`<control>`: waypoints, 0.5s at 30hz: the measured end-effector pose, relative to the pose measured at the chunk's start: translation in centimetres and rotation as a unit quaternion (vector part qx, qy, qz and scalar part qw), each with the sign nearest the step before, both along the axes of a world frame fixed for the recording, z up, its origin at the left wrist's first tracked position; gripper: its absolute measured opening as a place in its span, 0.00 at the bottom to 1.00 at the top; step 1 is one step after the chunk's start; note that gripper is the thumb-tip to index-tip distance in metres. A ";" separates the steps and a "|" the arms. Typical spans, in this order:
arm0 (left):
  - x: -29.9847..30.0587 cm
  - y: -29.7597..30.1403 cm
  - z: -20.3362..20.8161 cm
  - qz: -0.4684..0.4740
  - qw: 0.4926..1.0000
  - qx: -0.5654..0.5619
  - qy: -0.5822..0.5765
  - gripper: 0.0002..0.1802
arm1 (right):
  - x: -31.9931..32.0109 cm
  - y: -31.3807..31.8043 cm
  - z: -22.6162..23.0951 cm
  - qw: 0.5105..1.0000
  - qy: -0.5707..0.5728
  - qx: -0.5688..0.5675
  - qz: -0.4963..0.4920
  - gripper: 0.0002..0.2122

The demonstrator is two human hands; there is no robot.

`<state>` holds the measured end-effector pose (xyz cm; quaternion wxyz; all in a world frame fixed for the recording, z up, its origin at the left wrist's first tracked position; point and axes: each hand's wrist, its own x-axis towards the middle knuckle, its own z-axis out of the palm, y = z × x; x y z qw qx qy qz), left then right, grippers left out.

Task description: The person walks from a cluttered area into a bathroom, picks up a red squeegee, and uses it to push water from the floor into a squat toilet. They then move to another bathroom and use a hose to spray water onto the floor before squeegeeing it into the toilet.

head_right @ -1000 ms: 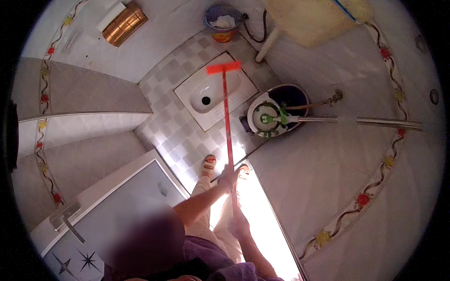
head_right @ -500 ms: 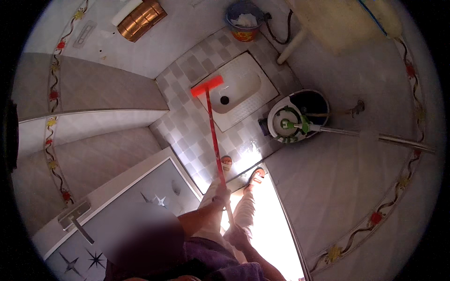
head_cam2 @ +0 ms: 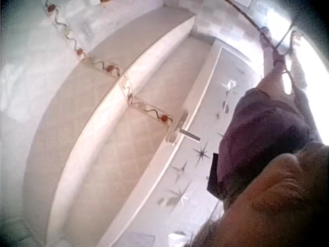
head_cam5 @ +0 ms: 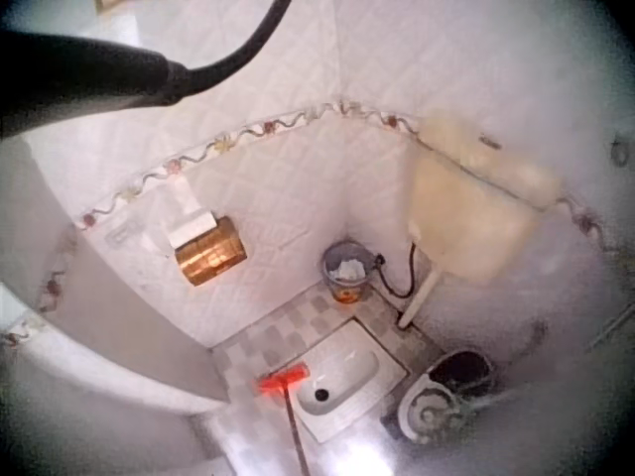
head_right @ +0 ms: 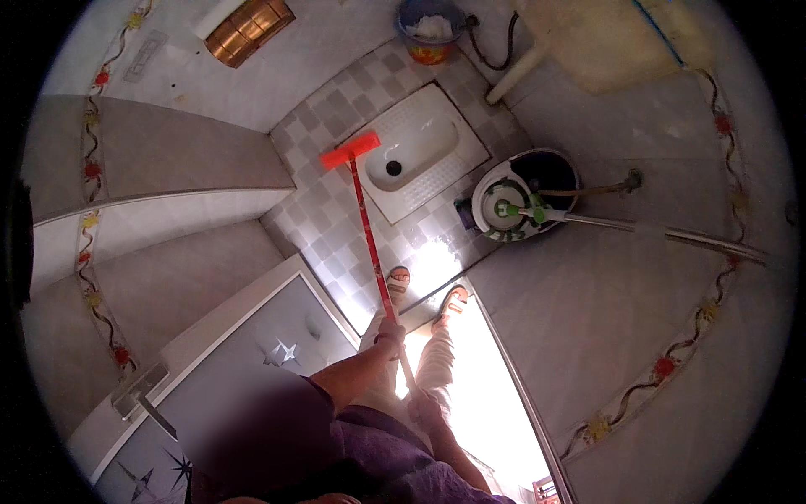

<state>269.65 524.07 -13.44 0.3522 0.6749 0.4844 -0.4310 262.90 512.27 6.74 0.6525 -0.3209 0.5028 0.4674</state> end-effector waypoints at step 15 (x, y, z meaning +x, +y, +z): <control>2.2 2.9 12.1 0.008 0.963 -0.260 -0.067 0.16 | -1.2 -2.8 -0.8 0.947 -0.193 -0.137 0.218 0.13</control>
